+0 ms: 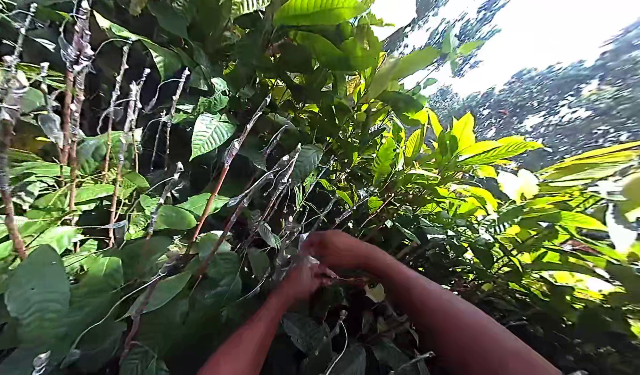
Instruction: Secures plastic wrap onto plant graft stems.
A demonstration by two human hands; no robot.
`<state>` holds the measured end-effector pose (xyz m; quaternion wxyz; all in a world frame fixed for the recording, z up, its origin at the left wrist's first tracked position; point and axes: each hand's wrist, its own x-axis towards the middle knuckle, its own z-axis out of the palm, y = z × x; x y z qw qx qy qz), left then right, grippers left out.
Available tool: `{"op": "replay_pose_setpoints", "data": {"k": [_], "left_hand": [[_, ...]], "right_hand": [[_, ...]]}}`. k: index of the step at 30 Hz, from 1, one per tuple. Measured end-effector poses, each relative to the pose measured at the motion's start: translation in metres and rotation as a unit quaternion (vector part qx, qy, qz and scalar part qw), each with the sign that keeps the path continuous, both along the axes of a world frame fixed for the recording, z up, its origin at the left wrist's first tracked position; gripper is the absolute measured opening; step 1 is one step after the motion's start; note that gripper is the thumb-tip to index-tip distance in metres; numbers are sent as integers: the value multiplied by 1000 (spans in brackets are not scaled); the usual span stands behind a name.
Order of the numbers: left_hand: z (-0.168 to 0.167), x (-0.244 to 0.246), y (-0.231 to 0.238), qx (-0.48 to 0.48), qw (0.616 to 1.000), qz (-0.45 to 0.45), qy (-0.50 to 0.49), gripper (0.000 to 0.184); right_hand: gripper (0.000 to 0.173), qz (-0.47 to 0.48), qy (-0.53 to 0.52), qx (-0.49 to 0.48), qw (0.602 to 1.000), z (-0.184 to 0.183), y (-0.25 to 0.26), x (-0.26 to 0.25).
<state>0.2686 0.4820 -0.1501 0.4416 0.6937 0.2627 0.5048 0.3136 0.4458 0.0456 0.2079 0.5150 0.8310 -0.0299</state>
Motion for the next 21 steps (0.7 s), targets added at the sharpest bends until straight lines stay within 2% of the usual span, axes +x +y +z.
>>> {"op": "replay_pose_setpoints", "data": {"k": [2, 4, 7, 12, 16, 18, 21], "left_hand": [[-4, -5, 10, 19, 1000, -15, 1, 24], [-6, -22, 16, -24, 998, 9, -49, 22], [-6, -41, 17, -75, 982, 53, -164, 18], [-1, -66, 28, -134, 943, 208, -224, 20], [4, -50, 24, -106, 967, 159, -167, 21], [6, -32, 19, -77, 978, 131, -143, 21], [4, -24, 17, -71, 979, 103, -158, 28]], "right_hand": [[40, -31, -119, 86, 989, 15, 20, 15], [38, -31, -224, 138, 964, 6, 18, 29], [37, -12, -272, 102, 957, -13, 5, 40], [26, -57, -194, 34, 979, -40, -21, 53], [25, -30, 8, 61, 998, -42, -41, 30], [26, -47, 49, 81, 994, -29, -24, 25], [26, -81, 72, 102, 989, -20, -1, 40]]}}
